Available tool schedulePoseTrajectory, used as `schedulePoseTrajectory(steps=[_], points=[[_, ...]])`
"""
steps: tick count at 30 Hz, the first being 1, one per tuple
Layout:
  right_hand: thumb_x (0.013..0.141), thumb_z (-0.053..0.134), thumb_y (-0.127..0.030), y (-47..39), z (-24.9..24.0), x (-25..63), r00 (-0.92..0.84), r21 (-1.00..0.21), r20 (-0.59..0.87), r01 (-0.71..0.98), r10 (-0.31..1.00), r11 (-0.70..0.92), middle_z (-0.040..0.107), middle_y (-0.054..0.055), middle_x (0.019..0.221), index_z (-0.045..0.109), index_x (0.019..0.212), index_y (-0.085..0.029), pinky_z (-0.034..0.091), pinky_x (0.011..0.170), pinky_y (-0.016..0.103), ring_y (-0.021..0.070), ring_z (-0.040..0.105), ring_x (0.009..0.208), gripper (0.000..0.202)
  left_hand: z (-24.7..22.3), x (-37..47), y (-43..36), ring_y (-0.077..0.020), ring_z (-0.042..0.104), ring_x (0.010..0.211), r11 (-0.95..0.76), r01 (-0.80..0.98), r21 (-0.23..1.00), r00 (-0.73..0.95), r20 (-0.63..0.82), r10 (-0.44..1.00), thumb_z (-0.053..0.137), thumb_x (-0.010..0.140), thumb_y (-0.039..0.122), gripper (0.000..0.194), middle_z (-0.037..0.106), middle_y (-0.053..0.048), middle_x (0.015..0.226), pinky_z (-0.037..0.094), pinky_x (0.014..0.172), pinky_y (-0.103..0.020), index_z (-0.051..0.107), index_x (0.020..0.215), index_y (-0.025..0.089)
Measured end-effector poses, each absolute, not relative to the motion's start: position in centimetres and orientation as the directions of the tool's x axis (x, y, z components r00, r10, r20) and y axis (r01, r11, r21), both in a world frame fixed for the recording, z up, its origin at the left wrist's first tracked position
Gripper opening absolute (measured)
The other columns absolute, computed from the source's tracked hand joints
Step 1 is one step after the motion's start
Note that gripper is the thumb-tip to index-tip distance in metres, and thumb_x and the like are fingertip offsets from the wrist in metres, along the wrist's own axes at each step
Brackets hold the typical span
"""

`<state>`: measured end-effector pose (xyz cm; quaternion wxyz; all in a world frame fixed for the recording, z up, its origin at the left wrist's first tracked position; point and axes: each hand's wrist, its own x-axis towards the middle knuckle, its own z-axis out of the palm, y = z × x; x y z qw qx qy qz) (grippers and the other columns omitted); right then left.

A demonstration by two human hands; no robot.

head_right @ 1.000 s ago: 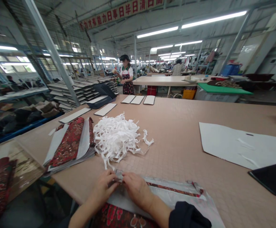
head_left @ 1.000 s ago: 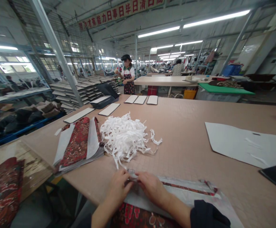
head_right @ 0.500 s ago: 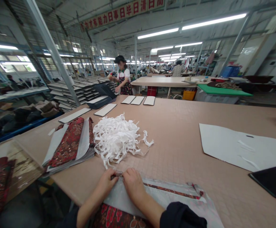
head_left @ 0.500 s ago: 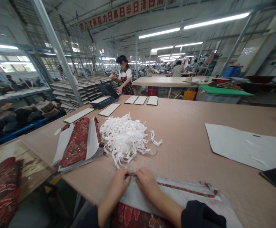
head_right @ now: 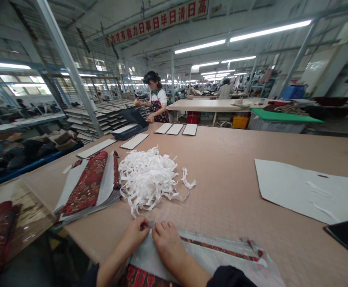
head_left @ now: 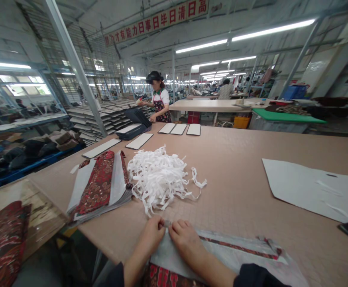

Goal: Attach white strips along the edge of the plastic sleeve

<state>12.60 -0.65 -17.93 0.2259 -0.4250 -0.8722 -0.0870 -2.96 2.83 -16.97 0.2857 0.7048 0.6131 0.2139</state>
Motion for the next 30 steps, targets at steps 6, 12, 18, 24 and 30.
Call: schedulePoseTrajectory(steps=[6,12,18,24,30], points=[[0.076,0.060,-0.017,-1.3,-17.4,13.1,-0.612,0.086,0.438,0.758,0.659,0.646,0.055,0.004,0.082,0.055,0.089,-0.014,0.034,0.061,0.032,0.0187,0.046,0.073,0.014,-17.0,-2.8,2.2,-0.0158,0.049,0.069,-0.136,0.792,0.596,0.152,0.024,0.988,0.044,0.063,0.010,0.011,0.053,0.000,0.068,0.034,0.064,-0.025,0.052,0.067,0.017],[0.073,0.059,-0.009,-3.3,-17.8,17.6,-0.500,0.096,0.397,0.857,0.770,0.507,0.055,0.005,0.077,0.056,0.083,-0.015,0.034,0.061,0.032,0.0200,0.047,0.071,0.012,-16.5,-2.8,2.0,-0.0159,0.049,0.069,-0.137,0.794,0.592,0.162,0.011,0.987,0.045,0.066,0.013,0.008,0.053,0.000,0.068,0.034,0.064,-0.025,0.052,0.067,0.017],[0.068,0.046,0.004,-7.4,-19.1,25.4,-0.451,0.112,0.333,0.891,0.828,0.441,0.058,0.008,0.089,0.056,0.095,-0.018,0.036,0.068,0.034,0.0231,0.050,0.079,0.036,-16.7,-2.9,2.1,-0.0159,0.051,0.068,-0.117,0.749,0.653,0.141,0.015,0.990,0.046,0.066,0.016,0.008,0.054,0.001,0.067,0.036,0.064,-0.025,0.053,0.068,0.018],[0.068,0.042,0.005,-5.7,-16.6,23.7,-0.331,-0.021,0.172,0.940,0.928,0.339,0.060,0.007,0.073,0.061,0.071,-0.018,0.036,0.061,0.031,0.0210,0.054,0.069,0.030,-16.6,-3.0,1.9,-0.0172,0.053,0.069,-0.115,0.688,0.716,0.136,0.028,0.990,0.046,0.066,0.019,0.008,0.056,0.000,0.068,0.039,0.066,-0.027,0.053,0.068,0.017],[0.078,0.040,-0.006,-0.8,-14.0,14.7,-0.358,-0.528,0.114,0.768,0.927,0.361,0.063,0.005,0.088,0.061,0.084,-0.019,0.039,0.075,0.025,0.0173,0.055,0.087,0.026,-16.0,-3.2,1.2,-0.0178,0.056,0.073,-0.115,0.534,0.838,0.152,0.039,0.988,0.047,0.069,0.023,0.013,0.061,-0.002,0.075,0.042,0.069,-0.029,0.055,0.077,0.017]])
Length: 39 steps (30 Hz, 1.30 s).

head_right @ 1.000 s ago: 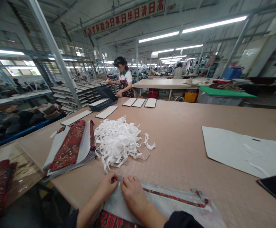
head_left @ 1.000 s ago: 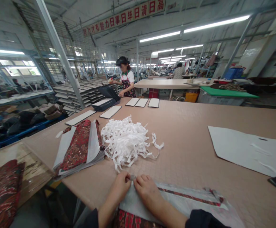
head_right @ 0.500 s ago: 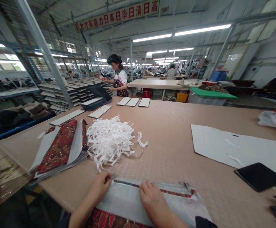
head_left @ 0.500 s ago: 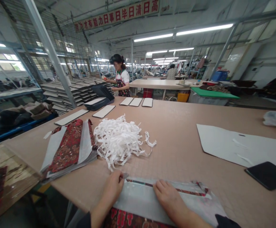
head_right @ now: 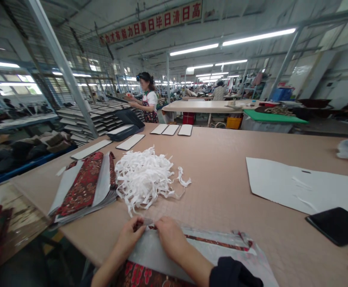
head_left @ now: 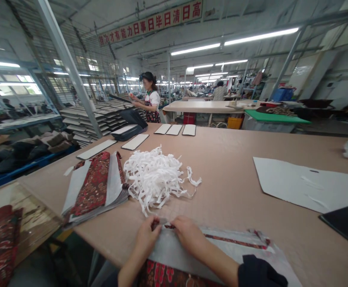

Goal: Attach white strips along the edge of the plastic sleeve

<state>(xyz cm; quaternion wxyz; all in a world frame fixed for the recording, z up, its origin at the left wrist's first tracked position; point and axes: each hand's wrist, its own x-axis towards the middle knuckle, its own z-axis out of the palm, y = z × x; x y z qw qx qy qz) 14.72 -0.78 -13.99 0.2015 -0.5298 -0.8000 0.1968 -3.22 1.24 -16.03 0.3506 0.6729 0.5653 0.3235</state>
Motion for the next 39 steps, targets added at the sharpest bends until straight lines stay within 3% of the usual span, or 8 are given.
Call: schedulePoseTrajectory(steps=[4,7,10,13,18,22,33,39], points=[[0.076,0.040,-0.009,1.1,-15.0,12.2,-0.216,-0.766,0.052,0.618,0.975,0.178,0.062,0.004,0.081,0.055,0.094,-0.017,0.041,0.069,0.025,0.0158,0.056,0.077,0.025,-16.2,-3.3,1.1,-0.0172,0.057,0.075,-0.115,0.437,0.892,0.164,0.046,0.985,0.049,0.068,0.021,0.015,0.062,-0.003,0.078,0.044,0.071,-0.027,0.054,0.082,0.017],[0.070,0.037,-0.003,1.8,-15.6,12.0,-0.273,-0.832,0.125,0.495,0.954,0.251,0.058,0.002,0.078,0.052,0.093,-0.018,0.041,0.065,0.022,0.0129,0.054,0.071,0.031,-16.8,-3.3,1.2,-0.0171,0.057,0.079,-0.127,0.443,0.887,0.140,0.072,0.988,0.050,0.067,0.019,0.021,0.061,-0.003,0.082,0.043,0.075,-0.028,0.052,0.087,0.017],[0.065,0.037,-0.001,2.4,-16.0,12.3,-0.347,-0.783,0.228,0.489,0.909,0.383,0.056,0.001,0.077,0.052,0.079,-0.018,0.040,0.067,0.023,0.0134,0.051,0.073,0.027,-17.7,-3.3,1.3,-0.0174,0.058,0.079,-0.115,0.508,0.854,0.113,0.066,0.991,0.049,0.069,0.017,0.027,0.060,-0.003,0.080,0.044,0.074,-0.029,0.048,0.096,0.016],[0.066,0.038,-0.001,2.9,-16.5,12.6,-0.411,-0.735,0.258,0.504,0.874,0.454,0.055,0.001,0.074,0.053,0.072,-0.018,0.039,0.069,0.023,0.0139,0.049,0.075,0.024,-18.2,-3.2,1.0,-0.0187,0.058,0.081,-0.122,0.655,0.746,0.053,0.115,0.992,0.049,0.070,0.016,0.033,0.059,-0.004,0.083,0.044,0.074,-0.030,0.045,0.102,0.016],[0.069,0.041,-0.002,3.7,-16.9,12.9,-0.489,-0.691,0.270,0.501,0.829,0.521,0.058,0.001,0.078,0.059,0.076,-0.017,0.039,0.074,0.025,0.0144,0.051,0.079,0.024,-17.5,-2.8,-0.4,-0.0232,0.052,0.094,-0.321,0.892,0.317,0.174,0.416,0.893,0.047,0.074,0.014,0.022,0.056,-0.007,0.098,0.041,0.082,-0.037,0.052,0.095,0.019],[0.072,0.044,-0.004,4.1,-16.3,12.9,-0.531,-0.668,0.274,0.495,0.802,0.556,0.059,0.001,0.076,0.060,0.073,-0.017,0.039,0.074,0.024,0.0139,0.052,0.078,0.020,-16.5,-2.5,-1.1,-0.0213,0.053,0.078,-0.384,0.920,0.076,0.338,0.338,0.878,0.044,0.079,0.011,0.016,0.057,-0.003,0.081,0.042,0.070,-0.035,0.057,0.079,0.020],[0.070,0.046,-0.007,5.0,-15.3,11.6,-0.553,-0.538,0.127,0.659,0.824,0.525,0.060,0.004,0.079,0.059,0.071,-0.016,0.040,0.071,0.024,0.0160,0.053,0.078,0.016,-17.1,-2.3,-1.7,-0.0195,0.055,0.078,-0.462,0.871,-0.166,0.491,0.272,0.828,0.039,0.074,0.000,0.035,0.058,-0.007,0.089,0.047,0.069,-0.033,0.056,0.100,0.015],[0.067,0.045,-0.004,5.2,-16.0,11.4,-0.542,-0.520,0.125,0.678,0.831,0.520,0.059,0.005,0.085,0.056,0.079,-0.016,0.039,0.071,0.025,0.0169,0.053,0.081,0.020,-16.6,-2.0,-1.6,-0.0206,0.055,0.079,-0.466,0.870,-0.165,0.494,0.254,0.832,0.043,0.074,0.000,0.037,0.058,-0.006,0.093,0.048,0.066,-0.033,0.054,0.107,0.016]])
